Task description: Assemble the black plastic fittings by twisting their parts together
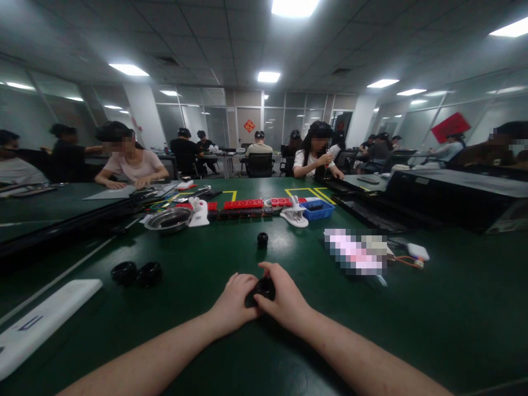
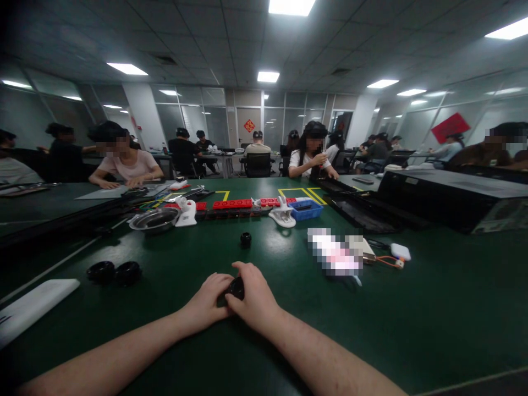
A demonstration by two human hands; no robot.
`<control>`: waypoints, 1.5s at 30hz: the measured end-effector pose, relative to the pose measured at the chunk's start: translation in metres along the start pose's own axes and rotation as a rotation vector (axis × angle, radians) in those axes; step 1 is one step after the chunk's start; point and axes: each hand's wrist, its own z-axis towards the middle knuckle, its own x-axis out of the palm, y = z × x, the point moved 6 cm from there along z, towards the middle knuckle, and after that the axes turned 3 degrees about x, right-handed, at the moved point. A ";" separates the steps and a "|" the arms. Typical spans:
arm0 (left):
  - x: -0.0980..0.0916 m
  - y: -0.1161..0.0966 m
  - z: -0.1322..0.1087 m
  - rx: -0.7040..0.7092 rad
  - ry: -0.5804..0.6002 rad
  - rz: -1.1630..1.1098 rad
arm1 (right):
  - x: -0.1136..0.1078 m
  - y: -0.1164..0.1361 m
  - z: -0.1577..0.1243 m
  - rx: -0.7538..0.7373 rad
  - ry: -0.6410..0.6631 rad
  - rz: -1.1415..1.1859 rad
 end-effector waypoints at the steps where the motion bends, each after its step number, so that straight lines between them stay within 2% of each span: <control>1: 0.000 0.000 0.000 -0.004 0.005 -0.001 | 0.000 0.002 -0.001 -0.026 0.021 0.025; 5: 0.000 -0.001 -0.001 0.006 0.000 0.006 | -0.002 0.007 -0.003 -0.056 0.038 0.034; 8: -0.002 -0.003 -0.001 0.009 -0.013 0.001 | -0.005 -0.001 -0.001 0.066 -0.039 -0.011; 11: -0.004 -0.005 -0.002 0.000 -0.007 -0.013 | -0.003 -0.007 0.001 0.134 -0.042 -0.002; 21: -0.005 -0.005 -0.004 -0.005 -0.019 -0.022 | 0.001 -0.001 -0.002 0.034 0.073 0.062; 30: -0.001 -0.001 -0.002 0.007 -0.037 -0.002 | -0.001 -0.006 0.001 0.113 -0.078 -0.023; 38: -0.001 -0.001 -0.002 0.010 -0.028 -0.014 | -0.002 0.000 -0.002 0.004 0.091 0.093; 43: 0.000 -0.001 -0.001 0.015 -0.033 -0.012 | -0.006 0.001 0.000 0.041 -0.036 -0.028; 45: -0.001 -0.002 -0.001 0.013 -0.030 -0.014 | -0.004 -0.001 0.001 0.078 -0.046 -0.065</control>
